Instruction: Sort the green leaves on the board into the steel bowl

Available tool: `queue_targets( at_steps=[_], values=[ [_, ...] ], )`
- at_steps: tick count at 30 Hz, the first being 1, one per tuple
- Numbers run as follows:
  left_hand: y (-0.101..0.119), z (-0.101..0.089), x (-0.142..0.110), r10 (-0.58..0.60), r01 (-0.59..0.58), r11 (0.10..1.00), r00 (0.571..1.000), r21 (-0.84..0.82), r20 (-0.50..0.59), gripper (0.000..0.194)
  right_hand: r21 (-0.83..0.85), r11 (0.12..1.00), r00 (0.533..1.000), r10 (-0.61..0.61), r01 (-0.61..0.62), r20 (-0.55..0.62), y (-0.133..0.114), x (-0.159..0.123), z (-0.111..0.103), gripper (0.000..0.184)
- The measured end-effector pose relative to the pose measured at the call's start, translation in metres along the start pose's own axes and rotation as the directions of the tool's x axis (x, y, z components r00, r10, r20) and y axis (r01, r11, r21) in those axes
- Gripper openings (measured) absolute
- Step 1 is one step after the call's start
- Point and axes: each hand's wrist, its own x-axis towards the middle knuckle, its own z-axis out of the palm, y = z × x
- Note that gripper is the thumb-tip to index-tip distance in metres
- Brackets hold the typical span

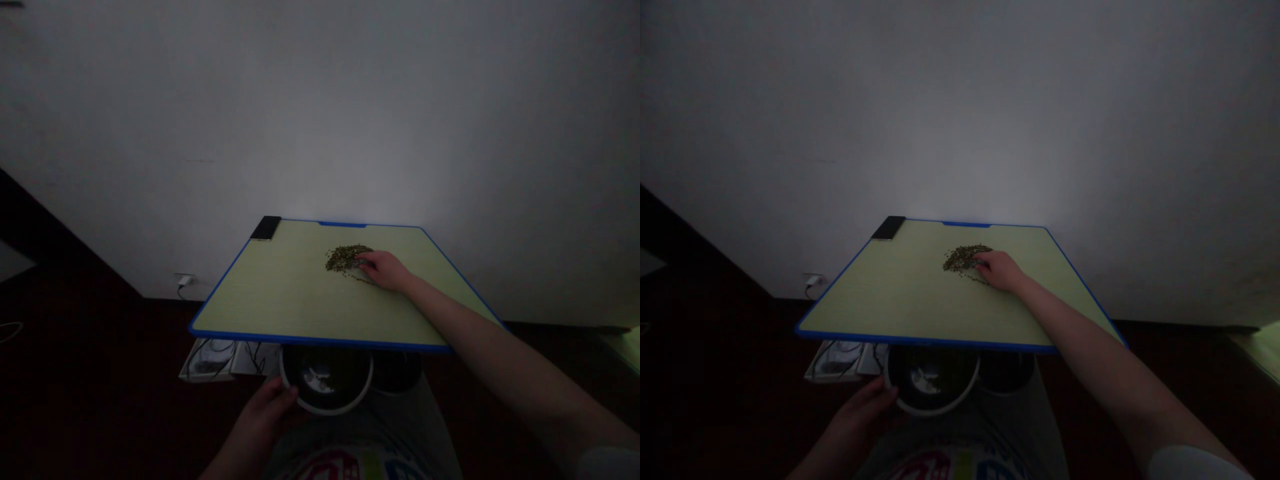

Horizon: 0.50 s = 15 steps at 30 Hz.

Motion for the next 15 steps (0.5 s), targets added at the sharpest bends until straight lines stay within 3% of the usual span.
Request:
queue_targets(
  at_steps=[15],
  values=[
    [-0.0003, 0.0036, -0.0017, 0.022, -0.022, 1.000, 1.000, -0.018, -0.009, 0.037, 0.032, 0.999, 0.999, -0.041, 0.040, 0.027, 0.0046, 0.0032, 0.0007, 0.034]
  ],
)
